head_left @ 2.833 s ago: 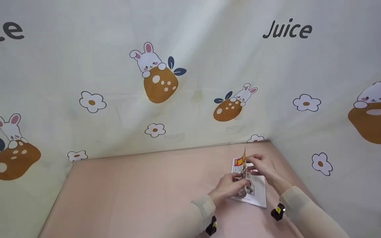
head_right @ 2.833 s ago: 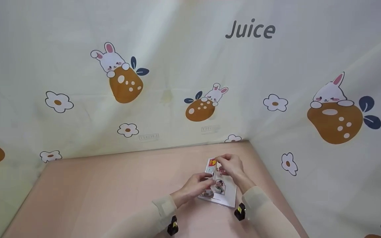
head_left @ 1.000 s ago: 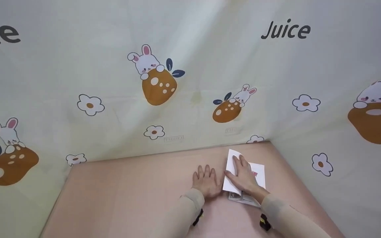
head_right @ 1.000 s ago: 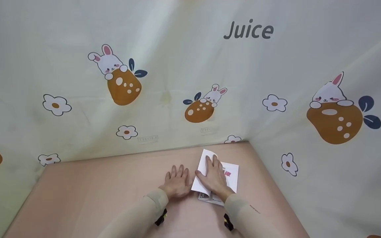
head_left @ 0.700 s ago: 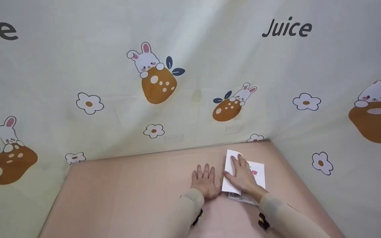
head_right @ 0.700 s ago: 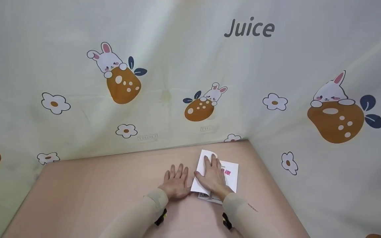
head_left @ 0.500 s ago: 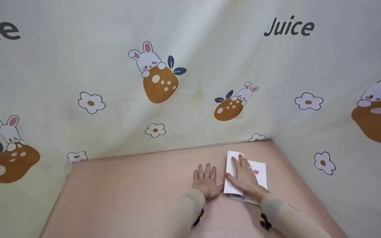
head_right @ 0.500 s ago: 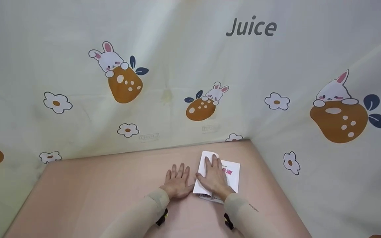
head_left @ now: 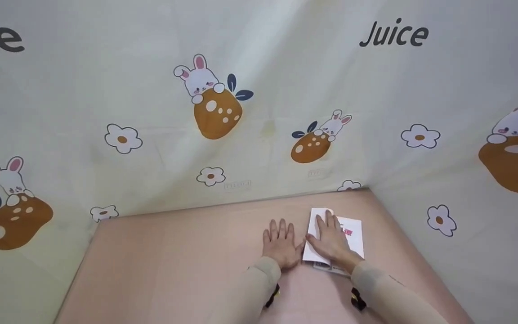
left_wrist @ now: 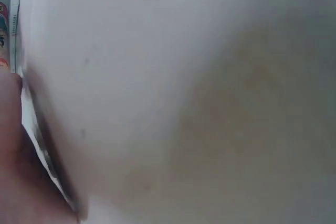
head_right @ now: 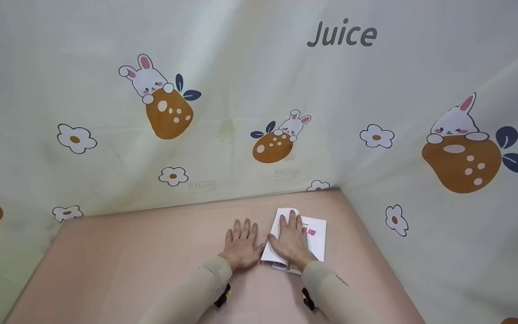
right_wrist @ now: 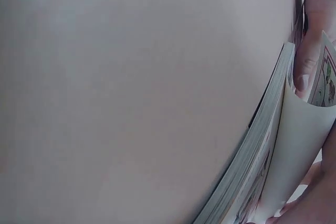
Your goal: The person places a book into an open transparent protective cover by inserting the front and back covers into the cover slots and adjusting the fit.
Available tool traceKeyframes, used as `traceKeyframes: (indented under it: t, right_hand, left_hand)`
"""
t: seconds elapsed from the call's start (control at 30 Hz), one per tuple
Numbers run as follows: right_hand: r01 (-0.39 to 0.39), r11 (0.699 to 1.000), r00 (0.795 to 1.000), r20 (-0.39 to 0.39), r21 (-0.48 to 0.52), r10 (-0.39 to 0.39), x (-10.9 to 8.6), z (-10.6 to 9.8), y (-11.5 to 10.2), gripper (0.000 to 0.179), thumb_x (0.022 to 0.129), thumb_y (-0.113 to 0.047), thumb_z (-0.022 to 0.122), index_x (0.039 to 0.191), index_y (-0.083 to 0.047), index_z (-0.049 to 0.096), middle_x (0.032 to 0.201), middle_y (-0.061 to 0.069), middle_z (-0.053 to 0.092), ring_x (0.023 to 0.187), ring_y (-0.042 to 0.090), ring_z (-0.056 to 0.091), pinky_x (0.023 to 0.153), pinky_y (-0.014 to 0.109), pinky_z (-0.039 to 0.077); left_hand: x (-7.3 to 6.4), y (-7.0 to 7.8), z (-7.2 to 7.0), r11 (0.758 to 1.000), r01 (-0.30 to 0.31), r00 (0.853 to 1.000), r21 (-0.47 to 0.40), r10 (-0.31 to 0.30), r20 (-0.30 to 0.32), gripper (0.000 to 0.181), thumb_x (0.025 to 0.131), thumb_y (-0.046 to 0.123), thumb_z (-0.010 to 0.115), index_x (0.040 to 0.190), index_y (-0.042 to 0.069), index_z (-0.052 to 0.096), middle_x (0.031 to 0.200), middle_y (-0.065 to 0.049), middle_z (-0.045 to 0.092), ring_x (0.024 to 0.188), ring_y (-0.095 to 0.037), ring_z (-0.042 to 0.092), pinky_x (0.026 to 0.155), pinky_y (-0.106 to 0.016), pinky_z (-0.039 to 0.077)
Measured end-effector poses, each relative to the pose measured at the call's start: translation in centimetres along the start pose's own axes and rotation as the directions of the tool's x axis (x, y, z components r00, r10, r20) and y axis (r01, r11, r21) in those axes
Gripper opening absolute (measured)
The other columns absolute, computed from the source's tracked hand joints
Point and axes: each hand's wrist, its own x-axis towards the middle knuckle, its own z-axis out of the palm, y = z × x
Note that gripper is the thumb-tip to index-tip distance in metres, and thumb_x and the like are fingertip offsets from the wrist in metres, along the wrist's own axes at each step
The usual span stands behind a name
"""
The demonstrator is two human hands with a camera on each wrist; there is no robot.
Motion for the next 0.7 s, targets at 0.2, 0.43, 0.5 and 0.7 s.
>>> traceKeyframes:
  t: [0.2, 0.43, 0.5, 0.7]
  right_hand:
    - [0.004, 0.999, 1.000, -0.012, -0.033, -0.005, 0.04, 0.17, 0.16, 0.080, 0.104, -0.040, 0.066, 0.167, 0.004, 0.045, 0.182, 0.036, 0.021, 0.169, 0.062, 0.022, 0.132, 0.078, 0.032]
    - [-0.010, 0.998, 1.000, -0.006, -0.055, 0.009, 0.20, 0.38, 0.58, 0.081, 0.104, -0.041, 0.066, 0.167, 0.005, 0.044, 0.183, 0.036, 0.021, 0.169, 0.062, 0.020, 0.133, 0.081, 0.025]
    - [-0.016, 0.998, 1.000, -0.008, -0.055, 0.016, 0.27, 0.43, 0.58, 0.081, 0.104, -0.040, 0.066, 0.167, 0.005, 0.044, 0.182, 0.037, 0.020, 0.169, 0.062, 0.020, 0.133, 0.082, 0.024]
    - [-0.047, 0.997, 0.999, -0.005, -0.064, 0.047, 0.58, 0.84, 0.05, 0.082, 0.105, -0.040, 0.065, 0.169, 0.006, 0.041, 0.183, 0.037, 0.017, 0.171, 0.062, 0.017, 0.133, 0.082, 0.022]
  left_hand:
    - [0.14, -0.02, -0.11, 1.000, 0.000, 1.000, -0.024, 0.000, -0.003, 0.076, 0.116, 0.056, 0.036, 0.178, 0.014, 0.030, 0.191, -0.012, 0.019, 0.179, -0.043, 0.009, 0.144, -0.062, 0.015]
    - [0.56, -0.21, 0.37, 0.998, 0.002, 1.000, -0.061, -0.003, -0.012, 0.068, 0.118, 0.044, 0.031, 0.178, 0.013, 0.031, 0.191, -0.013, 0.018, 0.178, -0.046, 0.007, 0.144, -0.064, 0.013]
    - [0.47, -0.19, 0.19, 0.997, 0.004, 1.000, -0.076, -0.005, -0.015, 0.066, 0.118, 0.041, 0.032, 0.178, 0.013, 0.032, 0.190, -0.013, 0.019, 0.178, -0.047, 0.007, 0.144, -0.064, 0.013]
    - [0.36, -0.24, -0.22, 0.990, 0.007, 1.000, -0.138, -0.005, 0.018, 0.066, 0.117, 0.037, 0.031, 0.178, 0.012, 0.030, 0.191, -0.014, 0.015, 0.178, -0.048, 0.000, 0.144, -0.065, 0.006]
